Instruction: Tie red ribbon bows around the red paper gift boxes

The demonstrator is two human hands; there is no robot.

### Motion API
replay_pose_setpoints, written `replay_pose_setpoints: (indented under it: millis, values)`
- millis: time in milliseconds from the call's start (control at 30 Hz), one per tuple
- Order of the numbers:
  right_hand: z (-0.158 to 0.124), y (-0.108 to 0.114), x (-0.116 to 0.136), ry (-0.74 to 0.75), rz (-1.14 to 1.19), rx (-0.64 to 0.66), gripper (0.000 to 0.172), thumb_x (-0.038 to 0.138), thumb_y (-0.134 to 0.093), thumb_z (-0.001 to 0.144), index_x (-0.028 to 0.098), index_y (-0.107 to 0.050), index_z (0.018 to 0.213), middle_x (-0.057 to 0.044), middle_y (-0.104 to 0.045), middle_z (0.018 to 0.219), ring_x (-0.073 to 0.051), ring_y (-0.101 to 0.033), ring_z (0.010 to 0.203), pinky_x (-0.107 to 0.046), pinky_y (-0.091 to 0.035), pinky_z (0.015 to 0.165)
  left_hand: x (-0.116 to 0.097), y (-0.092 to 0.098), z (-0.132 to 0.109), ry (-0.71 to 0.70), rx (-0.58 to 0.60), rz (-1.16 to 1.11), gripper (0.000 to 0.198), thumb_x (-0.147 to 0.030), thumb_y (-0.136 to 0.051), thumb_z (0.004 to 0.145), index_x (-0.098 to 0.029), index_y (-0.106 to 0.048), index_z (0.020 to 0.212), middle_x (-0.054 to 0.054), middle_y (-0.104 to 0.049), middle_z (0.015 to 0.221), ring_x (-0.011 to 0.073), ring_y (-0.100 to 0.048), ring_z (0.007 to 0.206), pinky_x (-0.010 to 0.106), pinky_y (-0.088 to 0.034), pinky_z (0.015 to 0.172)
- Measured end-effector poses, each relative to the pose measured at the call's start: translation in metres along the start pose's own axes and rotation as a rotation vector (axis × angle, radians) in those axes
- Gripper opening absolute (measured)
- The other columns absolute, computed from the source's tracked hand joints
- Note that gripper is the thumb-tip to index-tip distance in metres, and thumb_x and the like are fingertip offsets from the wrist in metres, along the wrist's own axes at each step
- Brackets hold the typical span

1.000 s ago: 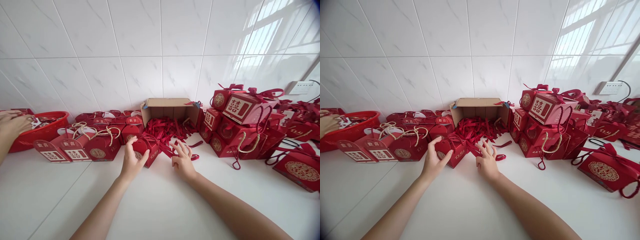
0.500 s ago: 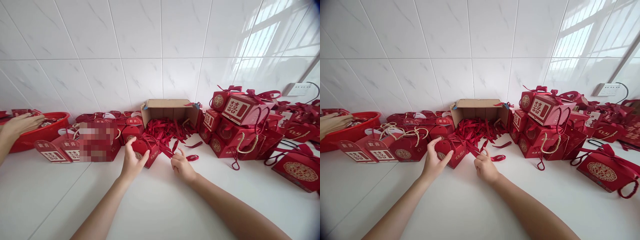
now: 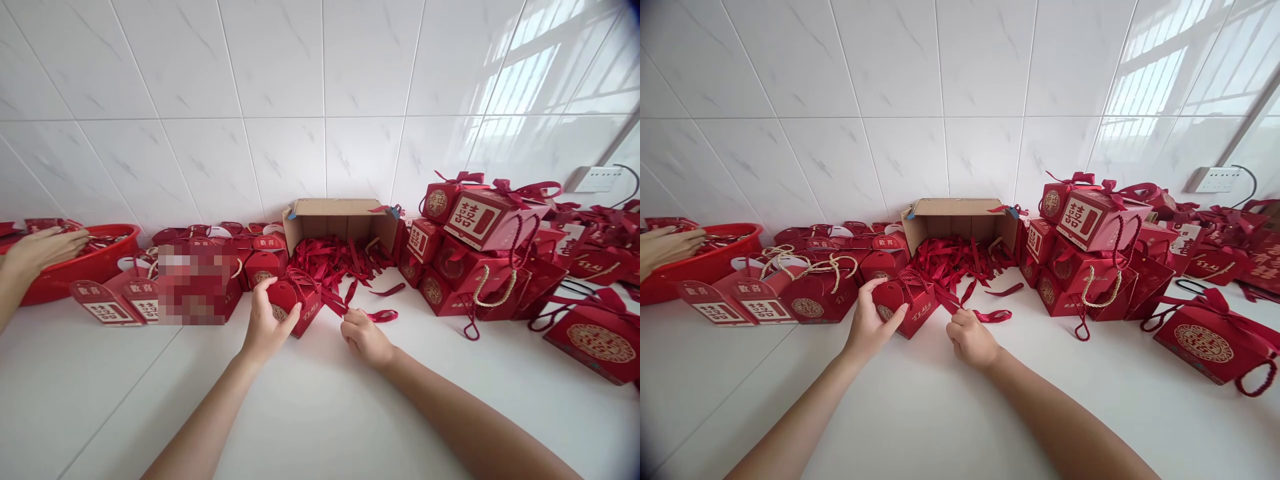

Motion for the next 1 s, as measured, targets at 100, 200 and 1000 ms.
replay_pose_setpoints:
  millis: [100,200,1000]
  values:
    - [0.001,0.003,-0.001,-0.015,0.018,-0.026,0.024,-0.004,-0.035,0.061,0.019,-0.034,0.057,0.000,-0.039,0.059,-0.015,-0.033,0.059,-0.026,-0.030,0.058,-0.010,-0.003,-0.001,-0.090,0.090,-0.038,0.056,-0.028,-0.066,0.075,-0.020,-0.038,0.122,0.011,-0.048,0.120,0.0273,-0.050,0.115,0.045,-0.042,0.100]
    - [0.000,0.008,-0.005,-0.061,0.041,-0.076,0.025,-0.005,-0.034,0.063,0.020,-0.036,0.057,-0.001,-0.042,0.059,-0.015,-0.037,0.061,-0.026,-0.032,0.060,-0.025,-0.010,-0.005,-0.212,0.218,-0.113,0.055,-0.025,-0.063,0.074,-0.021,-0.038,0.122,0.012,-0.043,0.119,0.0271,-0.048,0.114,0.045,-0.041,0.102]
    - [-0.001,0.004,-0.025,-0.234,0.202,-0.051,0.027,-0.005,-0.036,0.061,0.020,-0.041,0.057,-0.002,-0.049,0.063,-0.017,-0.045,0.067,-0.027,-0.038,0.062,-0.027,-0.026,-0.014,-0.124,0.368,-0.067,0.044,-0.038,-0.061,0.082,-0.021,-0.040,0.117,0.010,-0.052,0.115,0.0249,-0.054,0.110,0.039,-0.044,0.096]
Point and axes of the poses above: each hand's wrist, its own z-axis towards the middle knuckle, its own y-axis out of the back of the hand, x = y × z, the point moved 9 cm from there along z, towards the middle knuckle
